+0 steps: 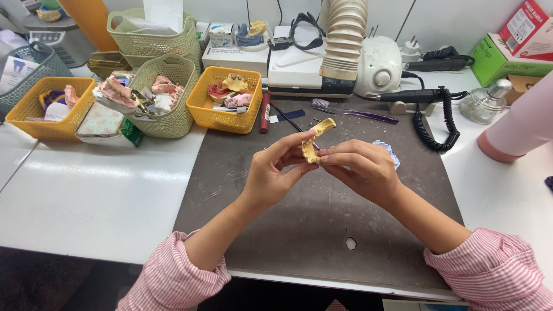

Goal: The person removes a small tooth from a yellow denture, uses a rotary handpiece to grind and shape the tooth, then reinserts it into the denture. The person also handles a blue putty-like material and presses it against the denture.

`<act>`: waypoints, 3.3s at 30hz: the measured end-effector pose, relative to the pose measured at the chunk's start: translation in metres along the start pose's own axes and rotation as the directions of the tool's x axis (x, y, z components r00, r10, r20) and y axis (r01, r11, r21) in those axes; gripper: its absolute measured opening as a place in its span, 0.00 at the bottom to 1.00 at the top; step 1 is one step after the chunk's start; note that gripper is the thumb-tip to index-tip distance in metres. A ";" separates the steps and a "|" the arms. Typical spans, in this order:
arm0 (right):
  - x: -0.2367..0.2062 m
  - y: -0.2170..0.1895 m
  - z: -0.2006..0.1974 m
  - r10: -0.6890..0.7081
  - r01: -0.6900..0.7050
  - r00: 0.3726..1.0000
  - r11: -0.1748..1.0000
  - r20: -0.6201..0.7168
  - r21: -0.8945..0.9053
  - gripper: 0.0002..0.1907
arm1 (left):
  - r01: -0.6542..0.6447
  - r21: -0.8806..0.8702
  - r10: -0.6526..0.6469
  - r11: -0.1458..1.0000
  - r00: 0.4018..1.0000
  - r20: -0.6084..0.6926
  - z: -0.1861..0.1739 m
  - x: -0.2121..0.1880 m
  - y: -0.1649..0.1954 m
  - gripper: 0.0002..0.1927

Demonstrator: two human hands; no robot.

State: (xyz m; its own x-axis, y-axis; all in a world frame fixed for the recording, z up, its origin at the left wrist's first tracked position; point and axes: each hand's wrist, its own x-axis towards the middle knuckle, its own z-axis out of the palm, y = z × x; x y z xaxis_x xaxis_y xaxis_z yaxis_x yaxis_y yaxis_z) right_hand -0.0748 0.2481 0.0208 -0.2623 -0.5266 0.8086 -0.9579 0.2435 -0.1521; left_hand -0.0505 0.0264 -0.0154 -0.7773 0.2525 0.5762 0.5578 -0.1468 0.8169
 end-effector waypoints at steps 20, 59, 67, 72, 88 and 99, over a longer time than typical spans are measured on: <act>0.032 -0.005 -0.003 -0.065 0.097 0.989 0.961 0.130 -0.259 0.14 | -0.167 0.047 0.169 0.985 0.985 -0.045 -0.012 -0.002 0.004 0.39; 0.036 -0.016 -0.016 0.103 -0.081 0.976 0.989 0.190 -0.120 0.08 | 0.206 -0.154 -0.228 0.966 0.962 -0.148 -0.014 -0.004 -0.010 0.24; 0.039 -0.023 -0.015 0.131 -0.115 0.975 0.989 0.182 -0.093 0.10 | 0.258 -0.147 -0.276 0.955 0.953 -0.122 -0.010 -0.005 -0.010 0.19; 0.037 -0.028 -0.014 0.178 -0.152 0.961 0.980 0.214 -0.129 0.09 | 0.315 -0.151 -0.336 0.937 0.932 -0.137 -0.011 -0.009 -0.011 0.18; 0.022 -0.017 -0.001 0.061 -0.050 0.988 0.996 0.144 -0.077 0.15 | 0.523 -0.458 -0.601 0.719 0.799 -0.030 -0.008 -0.013 -0.027 0.19; 0.025 -0.012 -0.009 0.396 -0.439 0.855 0.896 0.334 0.060 0.07 | 0.579 -0.234 -0.609 0.781 0.789 -0.080 -0.006 -0.009 -0.011 0.23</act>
State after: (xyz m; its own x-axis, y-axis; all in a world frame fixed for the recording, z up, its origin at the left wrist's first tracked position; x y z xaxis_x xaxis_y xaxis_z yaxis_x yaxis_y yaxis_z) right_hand -0.0692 0.2394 0.0473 -0.6429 -0.6262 0.4412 -0.7506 0.4002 -0.5257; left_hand -0.0514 0.0196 -0.0295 -0.9763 0.2125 -0.0401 -0.0820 -0.1921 0.9780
